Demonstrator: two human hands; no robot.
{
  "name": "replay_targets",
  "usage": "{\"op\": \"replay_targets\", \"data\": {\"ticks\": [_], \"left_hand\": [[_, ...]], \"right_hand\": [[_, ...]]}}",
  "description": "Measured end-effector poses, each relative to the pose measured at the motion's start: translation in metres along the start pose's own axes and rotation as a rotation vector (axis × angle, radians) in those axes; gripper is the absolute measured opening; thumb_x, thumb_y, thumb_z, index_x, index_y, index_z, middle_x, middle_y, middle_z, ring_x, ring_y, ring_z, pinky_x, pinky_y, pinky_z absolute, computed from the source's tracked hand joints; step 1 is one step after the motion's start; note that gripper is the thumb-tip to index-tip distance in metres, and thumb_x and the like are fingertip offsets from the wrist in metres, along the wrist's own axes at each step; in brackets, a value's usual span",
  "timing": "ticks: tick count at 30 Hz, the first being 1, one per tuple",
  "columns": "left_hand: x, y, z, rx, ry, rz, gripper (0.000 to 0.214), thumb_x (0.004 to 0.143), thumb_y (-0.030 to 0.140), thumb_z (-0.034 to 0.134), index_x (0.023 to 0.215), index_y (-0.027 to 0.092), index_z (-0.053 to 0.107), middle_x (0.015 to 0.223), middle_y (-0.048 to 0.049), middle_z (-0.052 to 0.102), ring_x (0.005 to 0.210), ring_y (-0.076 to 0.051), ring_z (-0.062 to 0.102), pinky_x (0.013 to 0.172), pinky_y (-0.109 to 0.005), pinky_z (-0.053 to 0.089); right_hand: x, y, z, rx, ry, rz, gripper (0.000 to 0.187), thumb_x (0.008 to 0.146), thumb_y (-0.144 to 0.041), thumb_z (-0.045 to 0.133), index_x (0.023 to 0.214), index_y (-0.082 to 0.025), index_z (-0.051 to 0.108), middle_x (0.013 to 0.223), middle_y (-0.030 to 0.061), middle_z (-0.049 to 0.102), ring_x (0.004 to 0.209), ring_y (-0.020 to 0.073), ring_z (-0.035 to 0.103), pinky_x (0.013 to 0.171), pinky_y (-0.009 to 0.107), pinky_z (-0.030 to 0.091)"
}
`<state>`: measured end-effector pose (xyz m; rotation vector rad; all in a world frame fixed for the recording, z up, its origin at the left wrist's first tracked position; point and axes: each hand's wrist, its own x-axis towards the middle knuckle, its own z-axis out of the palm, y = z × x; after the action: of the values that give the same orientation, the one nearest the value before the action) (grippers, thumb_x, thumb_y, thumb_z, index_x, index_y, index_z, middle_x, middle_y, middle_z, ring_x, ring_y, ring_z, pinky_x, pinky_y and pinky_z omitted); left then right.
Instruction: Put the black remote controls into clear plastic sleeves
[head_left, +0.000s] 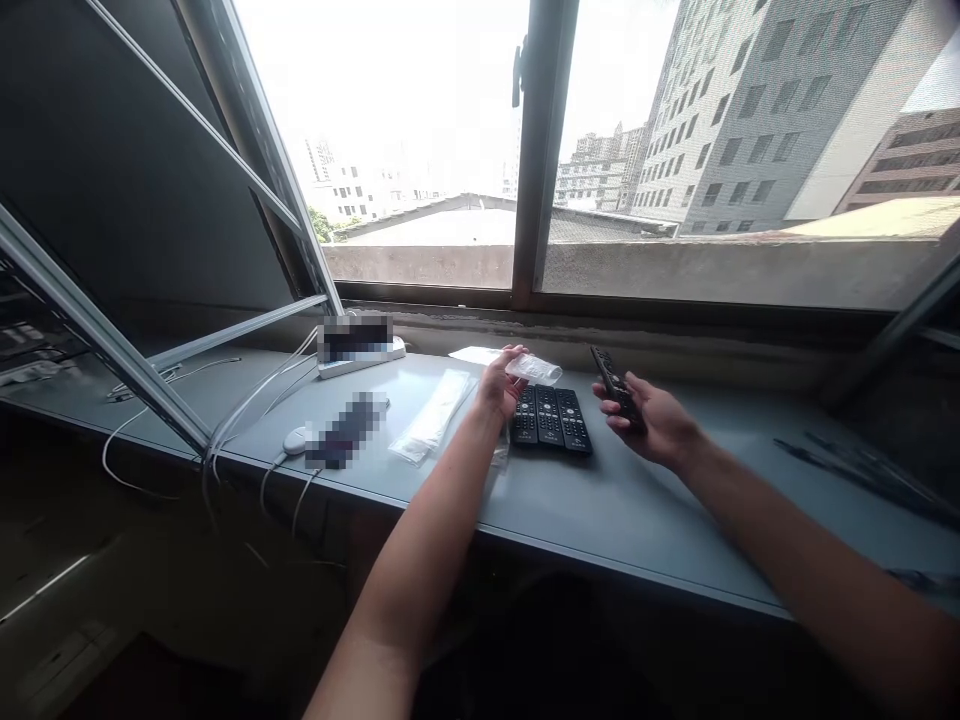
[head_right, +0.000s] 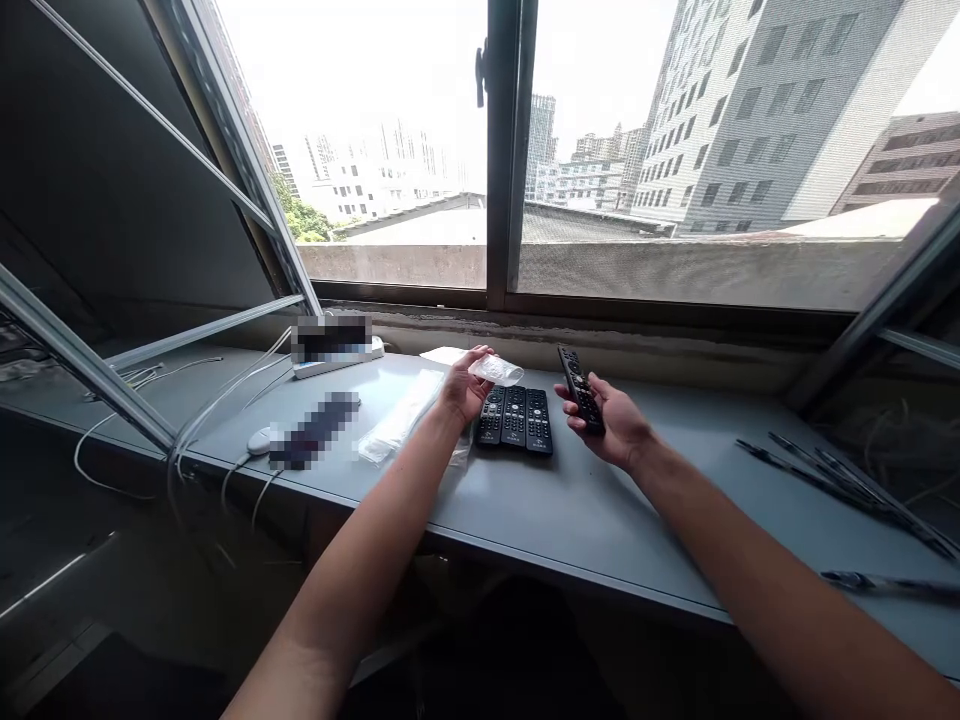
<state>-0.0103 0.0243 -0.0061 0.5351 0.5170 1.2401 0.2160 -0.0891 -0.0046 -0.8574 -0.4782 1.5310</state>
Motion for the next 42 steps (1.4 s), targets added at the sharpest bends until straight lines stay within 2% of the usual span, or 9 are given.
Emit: {"op": "replay_targets", "data": {"ticks": [3,10,15,19,24,28,34,37,42], "left_hand": [[0.0,0.001,0.0,-0.006,0.007,0.004,0.032,0.083,0.014,0.086,0.11,0.019,0.07,0.099,-0.0043,0.078,0.078,-0.013,0.073,0.064,-0.022,0.054],[0.001,0.001,0.0,-0.015,0.009,-0.001,0.029,0.084,0.014,0.085,0.108,0.019,0.069,0.097,-0.0033,0.077,0.077,-0.012,0.072,0.064,-0.021,0.053],[0.001,0.001,0.001,-0.02,0.016,-0.001,0.031,0.083,0.013,0.085,0.11,0.019,0.07,0.097,-0.0038,0.078,0.078,-0.013,0.072,0.064,-0.021,0.054],[0.0,0.001,0.002,-0.013,0.029,-0.006,0.033,0.083,0.012,0.085,0.112,0.019,0.07,0.098,-0.0042,0.078,0.078,-0.014,0.073,0.065,-0.022,0.055],[-0.001,0.002,0.002,-0.014,0.023,0.002,0.038,0.081,0.013,0.087,0.114,0.019,0.069,0.098,-0.0033,0.078,0.078,-0.013,0.072,0.066,-0.022,0.054],[0.0,0.001,0.001,-0.022,0.024,-0.006,0.038,0.082,0.012,0.087,0.115,0.019,0.069,0.099,-0.0033,0.078,0.077,-0.013,0.073,0.065,-0.022,0.054],[0.002,0.001,0.0,-0.026,0.017,-0.004,0.038,0.081,0.012,0.087,0.114,0.019,0.069,0.099,-0.0046,0.079,0.078,-0.014,0.074,0.064,-0.022,0.056],[0.003,0.0,-0.001,-0.031,0.017,-0.006,0.038,0.081,0.012,0.087,0.114,0.019,0.069,0.098,-0.0041,0.078,0.076,-0.013,0.073,0.063,-0.021,0.055],[0.003,0.0,0.0,-0.026,0.024,-0.003,0.034,0.083,0.012,0.086,0.112,0.019,0.069,0.099,-0.0039,0.078,0.076,-0.013,0.072,0.064,-0.022,0.054]], "right_hand": [[-0.003,0.0,0.001,0.042,-0.042,-0.005,0.042,0.119,-0.043,0.032,0.126,-0.024,0.068,0.094,0.0079,0.073,0.058,0.0159,0.057,0.041,0.025,0.054],[-0.007,0.001,0.001,0.093,-0.212,0.041,0.034,0.116,-0.035,0.044,0.137,-0.021,0.067,0.08,0.0013,0.06,0.058,0.0139,0.053,0.045,0.021,0.055],[-0.011,0.001,0.004,0.053,-0.237,0.057,0.041,0.112,-0.046,0.054,0.137,-0.016,0.067,0.089,0.0063,0.062,0.07,0.0178,0.061,0.052,0.024,0.064],[-0.012,0.0,0.006,-0.054,-0.174,0.027,0.035,0.111,-0.039,0.056,0.136,-0.017,0.069,0.097,0.0105,0.07,0.076,0.0192,0.07,0.052,0.022,0.066],[-0.011,-0.002,0.003,-0.021,-0.109,0.062,0.032,0.117,-0.031,0.047,0.14,-0.023,0.069,0.122,0.0103,0.08,0.075,0.0115,0.079,0.053,0.014,0.064],[-0.01,-0.002,0.001,-0.029,-0.098,0.084,0.032,0.118,-0.034,0.048,0.143,-0.028,0.068,0.118,0.0065,0.082,0.062,0.0081,0.075,0.048,0.014,0.061],[-0.008,0.003,0.003,0.028,-0.138,0.081,0.028,0.118,-0.037,0.047,0.127,-0.022,0.069,0.092,0.005,0.074,0.055,0.0095,0.057,0.039,0.014,0.051],[-0.01,0.005,0.005,0.017,-0.157,0.064,0.033,0.116,-0.041,0.044,0.126,-0.023,0.069,0.087,0.0051,0.068,0.057,0.0128,0.053,0.041,0.019,0.052],[-0.01,0.004,0.003,-0.026,-0.179,0.062,0.033,0.11,-0.035,0.05,0.129,-0.017,0.069,0.082,0.0042,0.059,0.059,0.0161,0.052,0.043,0.024,0.054]]}}
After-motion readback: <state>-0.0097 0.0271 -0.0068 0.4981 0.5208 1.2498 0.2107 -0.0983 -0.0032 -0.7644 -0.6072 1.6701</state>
